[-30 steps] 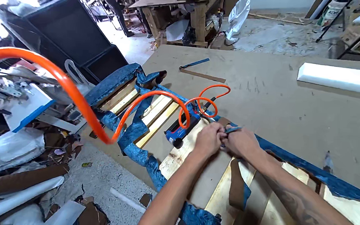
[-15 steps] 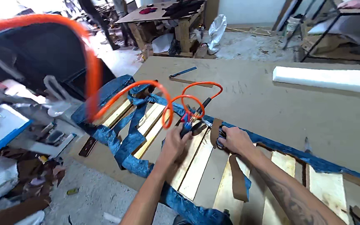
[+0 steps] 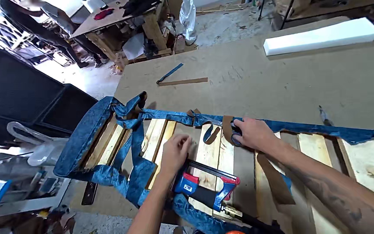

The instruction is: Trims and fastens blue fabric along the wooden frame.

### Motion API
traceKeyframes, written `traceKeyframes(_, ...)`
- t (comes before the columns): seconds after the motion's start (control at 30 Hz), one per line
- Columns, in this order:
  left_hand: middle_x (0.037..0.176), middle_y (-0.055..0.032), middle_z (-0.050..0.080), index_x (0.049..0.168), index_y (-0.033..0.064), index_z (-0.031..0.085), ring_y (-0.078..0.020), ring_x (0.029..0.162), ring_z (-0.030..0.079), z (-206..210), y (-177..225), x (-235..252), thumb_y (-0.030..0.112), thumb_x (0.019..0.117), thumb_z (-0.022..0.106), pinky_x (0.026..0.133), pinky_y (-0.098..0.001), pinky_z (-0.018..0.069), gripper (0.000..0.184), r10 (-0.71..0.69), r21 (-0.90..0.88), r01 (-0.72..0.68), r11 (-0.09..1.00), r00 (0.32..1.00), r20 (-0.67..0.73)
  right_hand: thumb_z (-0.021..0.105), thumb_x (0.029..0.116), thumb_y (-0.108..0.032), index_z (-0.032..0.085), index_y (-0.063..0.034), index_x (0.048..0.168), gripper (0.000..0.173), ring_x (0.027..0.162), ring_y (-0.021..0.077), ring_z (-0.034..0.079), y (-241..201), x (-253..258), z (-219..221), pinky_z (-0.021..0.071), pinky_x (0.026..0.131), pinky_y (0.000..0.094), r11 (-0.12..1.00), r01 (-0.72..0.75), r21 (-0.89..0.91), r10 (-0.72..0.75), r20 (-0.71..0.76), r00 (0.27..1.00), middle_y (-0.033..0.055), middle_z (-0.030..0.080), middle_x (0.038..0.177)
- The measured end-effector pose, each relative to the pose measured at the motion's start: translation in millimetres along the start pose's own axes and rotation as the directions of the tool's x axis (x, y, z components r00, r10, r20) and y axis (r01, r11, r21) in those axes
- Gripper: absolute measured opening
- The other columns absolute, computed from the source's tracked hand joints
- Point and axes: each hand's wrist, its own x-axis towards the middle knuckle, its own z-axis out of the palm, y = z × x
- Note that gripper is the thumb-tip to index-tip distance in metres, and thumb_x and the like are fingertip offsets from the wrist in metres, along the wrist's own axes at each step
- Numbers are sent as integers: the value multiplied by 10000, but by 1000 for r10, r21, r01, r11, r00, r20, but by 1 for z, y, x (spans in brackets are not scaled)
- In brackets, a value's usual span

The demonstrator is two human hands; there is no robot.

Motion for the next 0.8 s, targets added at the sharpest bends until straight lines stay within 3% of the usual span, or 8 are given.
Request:
traceKeyframes(0.1,1278,-126,654,1289,91,676,-279,1191,639,39,0,57,328,969,710,1020,-485,544,400,99,166,-97,981,995,-4,729,919,-400,699,-170,1070,278,836,309,677,-4,-2,-11,564,690,491,998,31,-46,-31,12,999,114,650,928)
traceKeyframes(0.17,1299,-134,647,1283,87,678,-303,1230,615,57,12,75,299,972,716,1044,-485,521,378,201,179,-198,964,980,6,721,930,-384,704,-167,1071,260,864,315,679,0,-1,-15,568,723,489,996,68,-65,-66,22,998,120,653,934)
traceKeyframes(0.23,1252,-104,677,1211,103,719,-280,1184,636,69,17,86,249,1003,673,1011,-458,532,258,260,180,-251,951,965,-23,717,929,-394,704,-161,1082,279,903,330,674,7,6,-19,564,766,504,993,104,-62,-101,42,994,131,654,948)
traceKeyframes(0.37,1117,-84,738,1017,76,768,-242,1092,685,80,9,92,57,937,685,982,-414,552,117,299,180,-275,944,946,-124,739,867,-446,690,-158,1067,354,910,339,663,12,29,-20,528,806,516,983,171,-74,-169,30,985,136,654,948)
traceKeyframes(0.5,1083,-83,750,985,68,774,-222,1073,706,79,10,91,49,912,716,971,-386,573,95,320,186,-288,940,930,-181,725,898,-375,689,-137,1096,312,904,355,664,8,51,-36,515,780,524,962,241,-126,-229,104,968,156,655,953)
traceKeyframes(0.6,1087,-72,748,990,75,774,-194,1055,710,68,14,93,7,915,686,933,-382,593,134,266,149,-237,960,938,-222,667,954,-286,688,-151,1002,145,722,301,658,18,56,-45,490,598,472,926,346,-151,-330,123,936,93,637,786)
traceKeyframes(0.73,1064,-54,758,948,74,775,-130,997,725,51,20,88,-31,911,682,885,-334,614,145,197,44,-193,980,943,-268,699,892,-381,685,-132,1062,302,778,328,665,16,61,-50,500,642,504,928,339,-157,-320,131,938,119,651,847)
traceKeyframes(0.8,1074,-41,758,945,89,779,-129,1001,725,54,22,82,-21,909,681,878,-344,616,152,243,56,-236,970,943,-229,689,859,-455,674,-131,1074,389,825,349,652,6,62,-48,500,708,528,940,307,-149,-307,24,951,147,636,904)
